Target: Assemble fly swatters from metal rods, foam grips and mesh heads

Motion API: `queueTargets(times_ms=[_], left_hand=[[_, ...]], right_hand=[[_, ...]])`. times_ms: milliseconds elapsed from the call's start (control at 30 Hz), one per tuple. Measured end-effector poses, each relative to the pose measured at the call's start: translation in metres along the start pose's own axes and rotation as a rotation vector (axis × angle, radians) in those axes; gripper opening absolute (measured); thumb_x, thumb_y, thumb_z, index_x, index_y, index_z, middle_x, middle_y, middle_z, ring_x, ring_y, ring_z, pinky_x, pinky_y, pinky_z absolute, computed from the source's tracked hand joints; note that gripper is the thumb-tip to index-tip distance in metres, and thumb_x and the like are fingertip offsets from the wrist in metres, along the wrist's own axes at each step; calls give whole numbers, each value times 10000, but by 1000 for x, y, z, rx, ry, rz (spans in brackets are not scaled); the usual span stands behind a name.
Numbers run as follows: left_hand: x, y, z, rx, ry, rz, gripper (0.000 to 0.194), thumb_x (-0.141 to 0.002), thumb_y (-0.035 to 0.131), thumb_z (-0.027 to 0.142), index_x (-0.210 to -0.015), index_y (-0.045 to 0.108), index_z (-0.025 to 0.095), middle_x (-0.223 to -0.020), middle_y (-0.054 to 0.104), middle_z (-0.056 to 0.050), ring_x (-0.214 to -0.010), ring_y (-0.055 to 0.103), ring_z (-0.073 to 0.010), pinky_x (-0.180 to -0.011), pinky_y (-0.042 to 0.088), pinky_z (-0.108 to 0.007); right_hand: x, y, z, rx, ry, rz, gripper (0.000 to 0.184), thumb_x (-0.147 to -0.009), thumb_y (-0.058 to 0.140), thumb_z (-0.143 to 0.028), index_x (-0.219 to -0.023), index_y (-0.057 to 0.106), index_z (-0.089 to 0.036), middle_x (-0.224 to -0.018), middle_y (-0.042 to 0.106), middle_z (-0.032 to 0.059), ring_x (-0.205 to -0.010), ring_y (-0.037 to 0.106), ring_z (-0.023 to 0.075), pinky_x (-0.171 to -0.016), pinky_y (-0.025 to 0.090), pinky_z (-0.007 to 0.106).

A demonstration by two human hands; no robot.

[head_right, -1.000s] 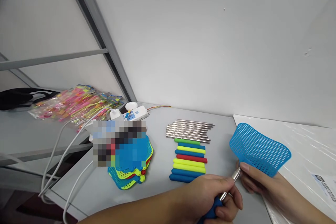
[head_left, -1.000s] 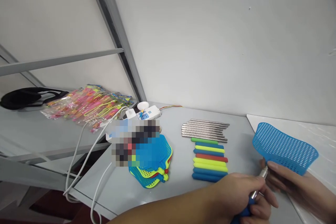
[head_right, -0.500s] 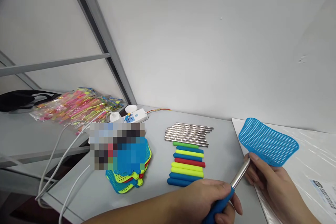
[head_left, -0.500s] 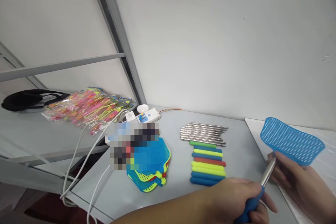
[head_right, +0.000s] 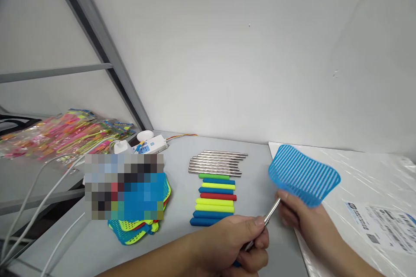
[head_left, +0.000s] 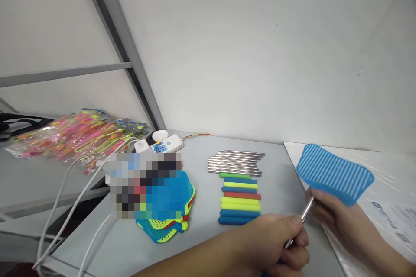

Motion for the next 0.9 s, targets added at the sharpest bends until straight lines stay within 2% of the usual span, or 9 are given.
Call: queueTargets(times_ms=[100,167,300,400,567,633,700,833,900], left_hand=[[4,1,1,-13,-39,16,269,-990,354,424,-831,431,221,-508,287,103,-344,158,-49,-379,212,-178],[5,2,2,-27,-37,17,267,-992,347,410,-832,440,217,-502,282,101,-341,152,-52,-363,178,-180],[5,4,6,-69,-27,10,265,-995,317,376,-822,433,212,-481,277,99,-322,143,-59,-338,117,-201],[6,6,9,-75,-50,-5,274,-994,307,386,-808,413,216,-481,276,101,-322,142,-59,-342,133,-192],[10,7,12,-116,-117,-34,296,-991,317,440,-801,385,223,-500,272,108,-337,171,-55,-394,266,-170],[10,7,11,-143,-116,-40,303,-993,321,442,-796,385,221,-501,278,108,-333,174,-52,-397,265,-169],[10,6,10,-159,-107,-40,307,-992,323,445,-798,393,218,-502,284,107,-327,171,-50,-382,231,-167],[9,6,9,-165,-111,-47,307,-986,329,452,-801,396,216,-497,277,107,-323,159,-50,-373,249,-165],[10,7,11,-157,-136,-61,314,-980,336,470,-799,386,219,-497,274,108,-331,160,-50,-378,280,-158]], right_hand=[[-15,-18,-14,-178,44,136,452,-814,644,-423,-535,356,-218,-503,250,-63,-461,272,100,-437,336,251],[-15,-19,-18,-191,4,124,435,-845,615,-443,-550,393,-212,-506,262,-62,-480,281,103,-468,336,251],[6,13,-1,19,17,-204,433,-912,514,-511,-618,536,-194,-466,359,-48,-482,349,109,-501,315,258],[9,19,-2,120,-34,-344,574,-940,442,-536,-479,470,-195,-399,376,-20,-472,411,121,-540,346,275],[-33,-39,-36,-54,-114,65,424,-903,521,-529,-635,585,-206,-384,324,-60,-437,391,126,-523,382,271],[-35,-42,-40,-112,-134,98,396,-894,525,-545,-691,590,-212,-414,331,-69,-438,368,120,-515,385,269],[-24,-24,-34,-75,-116,-16,419,-895,495,-582,-721,589,-212,-439,365,-66,-438,361,116,-491,359,262],[16,29,-14,219,-40,-457,503,-921,451,-578,-626,579,-191,-436,451,-27,-455,399,115,-496,328,261],[16,26,-19,230,-64,-463,556,-935,436,-559,-526,532,-194,-406,411,-24,-459,400,117,-531,348,272]])
Point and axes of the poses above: each hand's wrist, its own x-axis away from the middle knuckle, its own y-axis out of the palm, z = x × y, the point moved 8 cm from there along -x, towards the middle knuckle
